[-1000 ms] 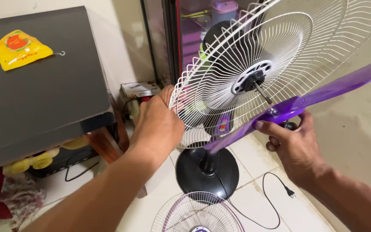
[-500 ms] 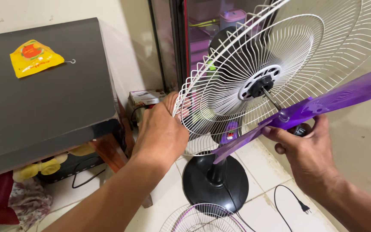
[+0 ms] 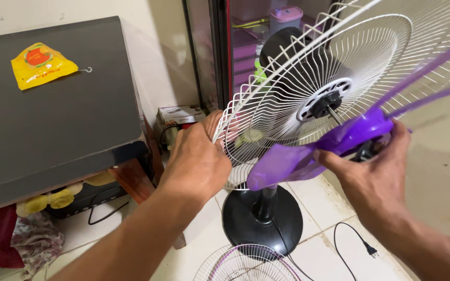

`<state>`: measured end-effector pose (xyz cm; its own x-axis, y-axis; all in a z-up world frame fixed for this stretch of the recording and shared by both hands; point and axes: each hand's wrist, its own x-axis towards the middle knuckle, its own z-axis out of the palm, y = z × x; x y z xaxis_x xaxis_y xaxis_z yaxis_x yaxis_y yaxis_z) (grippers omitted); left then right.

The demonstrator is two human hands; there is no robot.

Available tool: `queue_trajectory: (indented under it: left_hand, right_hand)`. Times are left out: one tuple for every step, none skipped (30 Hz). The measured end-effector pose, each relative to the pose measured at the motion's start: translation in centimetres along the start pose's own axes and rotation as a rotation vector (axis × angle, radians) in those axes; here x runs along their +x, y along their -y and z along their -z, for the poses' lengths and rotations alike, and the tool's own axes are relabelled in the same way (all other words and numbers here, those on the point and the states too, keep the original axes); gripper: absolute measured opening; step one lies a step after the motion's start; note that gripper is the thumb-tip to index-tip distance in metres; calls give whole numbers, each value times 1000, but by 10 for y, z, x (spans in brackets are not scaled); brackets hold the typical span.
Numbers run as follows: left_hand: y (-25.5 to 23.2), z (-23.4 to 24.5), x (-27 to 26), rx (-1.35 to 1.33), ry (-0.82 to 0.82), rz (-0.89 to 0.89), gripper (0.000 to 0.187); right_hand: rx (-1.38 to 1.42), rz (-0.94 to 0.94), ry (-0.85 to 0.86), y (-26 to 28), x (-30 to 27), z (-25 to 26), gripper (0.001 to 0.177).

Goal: The person disassembles a standing electric fan by removing the front grille, fan blades, and rear grille. They then reassemble the fan by reinstalling the rear grille, fan blades, and front grille.

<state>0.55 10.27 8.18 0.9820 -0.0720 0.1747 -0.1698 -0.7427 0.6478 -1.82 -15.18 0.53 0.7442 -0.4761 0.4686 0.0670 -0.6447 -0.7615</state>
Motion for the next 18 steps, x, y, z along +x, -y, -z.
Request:
queue_trajectory:
  left_hand:
    - [2,0,-1,9,16,-51,34]
    - [3,1,-1,-9,37,-52,35]
    - [5,2,-2,-26,59,-54,37]
    - [6,5,-3,-46,78,-55,38]
    - [9,9,-3,-76,79,-164,39]
    - [11,13,-4,-101,80,-270,39]
    - [12,14,-5,-126,80,-375,40]
    - [14,15,-8,-100,97,-324,38]
    - [15,14,-11,-75,113,-272,36]
    - [14,12,-12,-49,141,-228,34]
    - [13,12,-12,-16,165,-147,36]
    - [12,10,-11,16,184,-69,37]
    - [10,7,-10,47,202,9,39]
    - [9,3,-9,21,217,22,39]
    - [8,-2,-8,-6,231,34,39]
    - [8,-7,-8,-33,247,45,39]
    - [10,-13,-12,-113,161,-26,42]
    - [12,-18,-19,-193,69,-98,47]
  right_hand:
    - [23,24,25,1,6,0,119]
    - [46,48,46,2,13,0,118]
    - [20,23,86,4,20,0,119]
    - [-7,3,126,7,28,0,120]
    - [-34,-19,167,9,34,1,122]
    - [-30,-25,182,11,38,1,118]
    - [-27,-31,197,13,41,1,115]
    - [-24,-30,225,15,43,-1,112]
    - [28,12,234,17,43,-3,112]
    - [80,44,234,18,40,-4,112]
    - [131,75,235,18,39,-4,112]
    - [147,-34,266,19,40,-3,112]
    - [162,-144,298,19,42,-2,111]
    - [174,-256,336,20,42,-1,112]
    - [189,-270,326,21,41,-1,113]
    - [203,-285,314,22,39,-1,114]
    - [217,-300,302,22,37,-1,115]
    - [211,-305,299,23,37,0,115]
